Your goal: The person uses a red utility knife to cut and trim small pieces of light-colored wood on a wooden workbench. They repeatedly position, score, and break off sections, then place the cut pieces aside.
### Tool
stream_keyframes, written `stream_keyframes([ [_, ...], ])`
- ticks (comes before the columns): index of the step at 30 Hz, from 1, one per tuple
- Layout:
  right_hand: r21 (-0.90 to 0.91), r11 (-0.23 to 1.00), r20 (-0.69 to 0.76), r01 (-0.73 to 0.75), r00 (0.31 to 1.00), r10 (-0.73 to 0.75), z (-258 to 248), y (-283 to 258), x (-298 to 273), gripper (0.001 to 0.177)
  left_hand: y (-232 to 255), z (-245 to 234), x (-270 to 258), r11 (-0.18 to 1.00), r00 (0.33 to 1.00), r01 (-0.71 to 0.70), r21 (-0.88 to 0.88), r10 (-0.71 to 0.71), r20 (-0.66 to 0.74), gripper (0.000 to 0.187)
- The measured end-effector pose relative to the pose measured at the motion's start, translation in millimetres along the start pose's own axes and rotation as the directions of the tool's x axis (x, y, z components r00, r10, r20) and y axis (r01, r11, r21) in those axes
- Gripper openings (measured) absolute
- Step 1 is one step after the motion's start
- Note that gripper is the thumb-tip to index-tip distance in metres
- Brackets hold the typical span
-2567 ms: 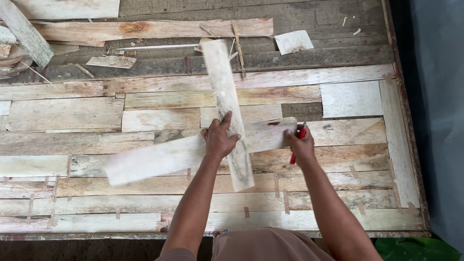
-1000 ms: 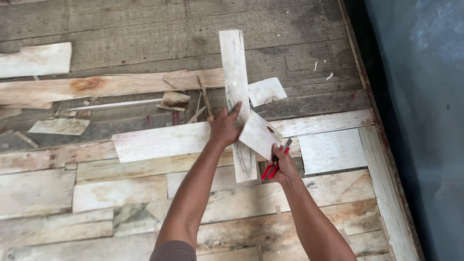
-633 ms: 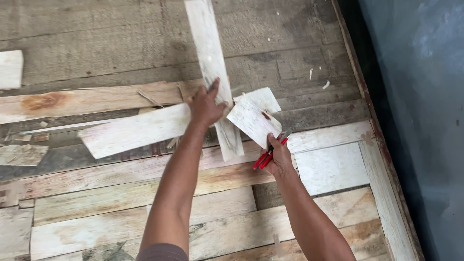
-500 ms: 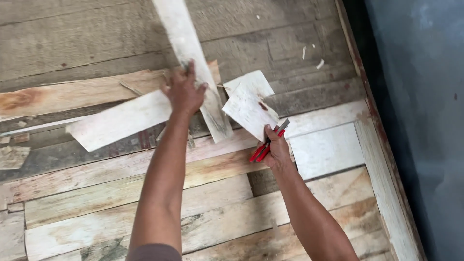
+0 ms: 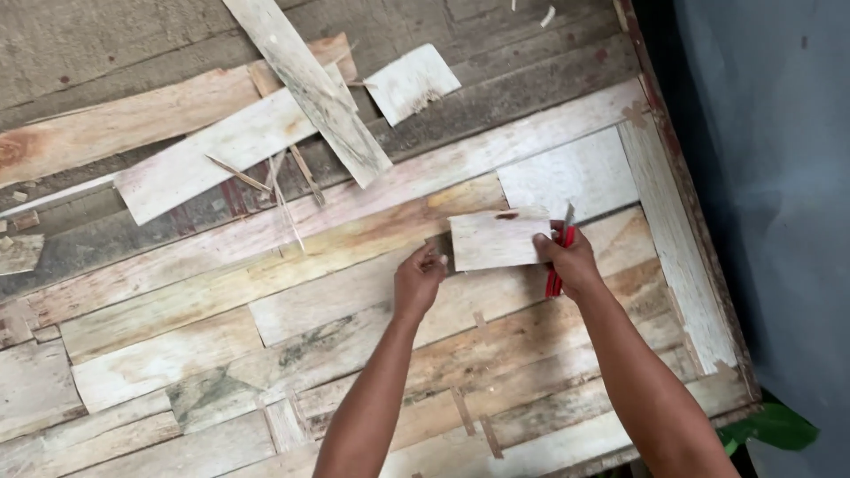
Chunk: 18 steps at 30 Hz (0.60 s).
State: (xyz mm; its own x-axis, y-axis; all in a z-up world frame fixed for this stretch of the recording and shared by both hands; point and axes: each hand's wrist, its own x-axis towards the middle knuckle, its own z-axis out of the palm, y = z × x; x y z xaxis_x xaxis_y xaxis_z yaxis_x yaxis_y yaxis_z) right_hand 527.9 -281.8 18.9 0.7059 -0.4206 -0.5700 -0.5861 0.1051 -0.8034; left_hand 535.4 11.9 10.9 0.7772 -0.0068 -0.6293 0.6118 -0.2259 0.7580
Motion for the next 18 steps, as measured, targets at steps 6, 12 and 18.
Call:
stream_keyframes([
  [6,-0.246,0.968,0.146,0.047,0.989,-0.011,17.1,-31.0,-20.0,0.046,-27.0,32.3,-3.8,0.998,0.980,0.012,-0.059,-0.023,-0.199,0.046],
  [12,-0.639,0.709,0.371,0.300,0.927,-0.057,10.3,-42.5,33.1,0.045,-26.5,26.7,7.9,0.999,0.942,-0.017,0.027,0.025,-0.334,0.039],
  [18,-0.716,0.543,0.468,0.438,0.879,-0.091,8.8,-43.0,45.4,0.049,-26.8,36.0,4.3,0.991,0.890,-0.068,0.113,0.112,-0.442,0.031],
])
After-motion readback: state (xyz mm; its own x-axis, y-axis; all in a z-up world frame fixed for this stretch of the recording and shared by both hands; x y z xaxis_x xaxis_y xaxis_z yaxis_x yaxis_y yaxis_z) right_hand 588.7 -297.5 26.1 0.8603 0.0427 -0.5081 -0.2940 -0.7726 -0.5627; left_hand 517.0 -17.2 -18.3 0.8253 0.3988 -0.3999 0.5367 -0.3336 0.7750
